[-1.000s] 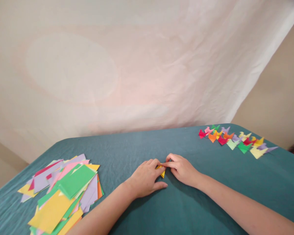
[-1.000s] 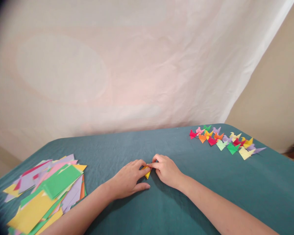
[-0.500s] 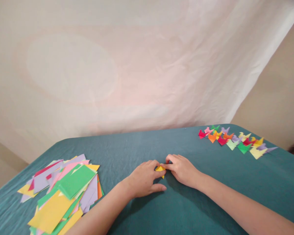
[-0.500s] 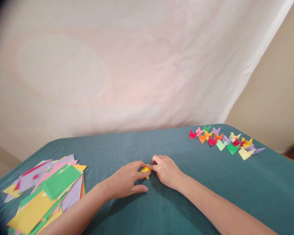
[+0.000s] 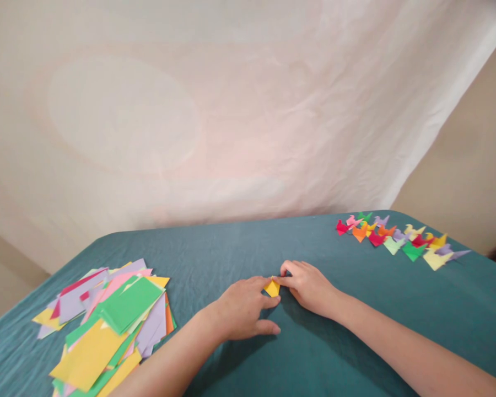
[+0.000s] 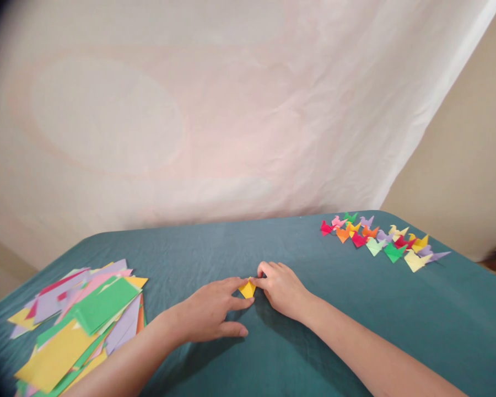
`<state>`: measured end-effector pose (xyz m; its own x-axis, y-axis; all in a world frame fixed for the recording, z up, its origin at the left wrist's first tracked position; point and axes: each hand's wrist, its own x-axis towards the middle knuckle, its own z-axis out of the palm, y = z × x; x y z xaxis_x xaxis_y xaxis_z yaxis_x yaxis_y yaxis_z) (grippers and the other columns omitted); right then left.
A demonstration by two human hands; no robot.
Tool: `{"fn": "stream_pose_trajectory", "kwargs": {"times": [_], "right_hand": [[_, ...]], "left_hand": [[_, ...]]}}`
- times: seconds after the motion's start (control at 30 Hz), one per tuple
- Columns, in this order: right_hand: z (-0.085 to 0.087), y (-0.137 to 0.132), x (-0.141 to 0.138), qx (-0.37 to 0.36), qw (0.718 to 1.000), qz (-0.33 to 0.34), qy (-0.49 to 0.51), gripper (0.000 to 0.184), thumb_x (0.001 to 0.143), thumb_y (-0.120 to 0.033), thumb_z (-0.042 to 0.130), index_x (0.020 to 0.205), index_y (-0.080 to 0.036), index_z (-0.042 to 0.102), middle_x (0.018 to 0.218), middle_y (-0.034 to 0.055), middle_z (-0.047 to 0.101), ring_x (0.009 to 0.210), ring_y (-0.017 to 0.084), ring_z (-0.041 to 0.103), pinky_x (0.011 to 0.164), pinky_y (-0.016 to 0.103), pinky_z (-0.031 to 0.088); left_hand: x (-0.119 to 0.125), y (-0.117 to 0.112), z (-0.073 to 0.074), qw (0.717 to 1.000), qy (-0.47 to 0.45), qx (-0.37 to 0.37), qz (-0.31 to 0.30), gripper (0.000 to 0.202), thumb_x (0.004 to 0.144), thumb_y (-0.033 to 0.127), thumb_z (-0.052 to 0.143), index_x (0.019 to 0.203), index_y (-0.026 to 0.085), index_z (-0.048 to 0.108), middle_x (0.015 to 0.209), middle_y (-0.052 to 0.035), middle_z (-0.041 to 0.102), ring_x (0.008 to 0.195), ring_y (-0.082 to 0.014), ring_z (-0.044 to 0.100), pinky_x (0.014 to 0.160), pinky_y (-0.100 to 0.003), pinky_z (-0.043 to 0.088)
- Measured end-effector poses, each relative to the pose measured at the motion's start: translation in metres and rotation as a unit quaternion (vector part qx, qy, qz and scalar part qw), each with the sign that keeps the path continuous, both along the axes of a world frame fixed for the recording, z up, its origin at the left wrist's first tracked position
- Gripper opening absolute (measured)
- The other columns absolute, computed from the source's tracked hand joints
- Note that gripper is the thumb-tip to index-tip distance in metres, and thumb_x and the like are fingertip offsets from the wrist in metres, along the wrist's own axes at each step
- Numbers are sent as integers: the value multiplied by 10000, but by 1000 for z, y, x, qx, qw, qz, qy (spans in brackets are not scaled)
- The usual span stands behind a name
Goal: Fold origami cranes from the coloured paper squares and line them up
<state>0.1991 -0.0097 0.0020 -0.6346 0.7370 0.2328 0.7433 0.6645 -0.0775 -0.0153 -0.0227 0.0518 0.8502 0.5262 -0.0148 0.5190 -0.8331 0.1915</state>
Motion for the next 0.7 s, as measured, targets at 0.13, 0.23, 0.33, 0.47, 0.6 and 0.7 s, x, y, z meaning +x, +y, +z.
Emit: {"fn": "stream_pose_trajectory", "kwargs": {"times": [0.13,0.23,0.33,0.47,0.6,0.7], "right_hand": [[0,0,0,3,1000,1,-13,457,782,-33,464,1143,-295,569,983,46,546,830,173,492,722,294,354],[3,-2,0,2,1000,1,-25,468,788,-34,452,1164,-294,554,991,48,543,818,174,490,717,297,353],[6,-3,0,-1,999,8,-32,460,807,-38,438,1179,-288,542,997,51,538,813,172,487,718,297,354],[7,-3,2,-10,999,15,-39,436,820,-58,441,1184,-279,537,1015,57,531,814,174,486,728,304,352],[8,-3,4,-23,999,24,-41,478,793,-34,453,1205,-268,516,1042,66,518,836,171,483,744,305,348],[10,-4,5,-27,998,33,-42,498,789,-23,452,1223,-266,493,1060,67,510,876,179,480,762,310,348]], "left_hand": [[1,-3,2,1000,23,-13,13,455,748,519,595,1110,244,599,1293,-104,470,1163,-297,457,928,-408,403],[0,-7,4,998,45,-22,27,529,720,494,634,1183,252,548,1327,-117,440,1195,-317,427,935,-433,396],[0,-15,8,995,78,-36,46,672,693,494,652,1283,247,447,1382,-144,365,1235,-345,375,951,-479,374],[3,-29,15,988,114,-59,80,780,695,540,618,1351,218,345,1413,-156,308,1261,-366,326,965,-511,351],[6,-31,16,988,106,-51,95,702,780,491,541,1352,142,331,1382,-154,368,1236,-326,380,978,-456,363],[7,-24,8,991,77,-3,110,461,897,344,378,1302,125,398,1304,-143,473,1181,-271,457,967,-420,375]]}}
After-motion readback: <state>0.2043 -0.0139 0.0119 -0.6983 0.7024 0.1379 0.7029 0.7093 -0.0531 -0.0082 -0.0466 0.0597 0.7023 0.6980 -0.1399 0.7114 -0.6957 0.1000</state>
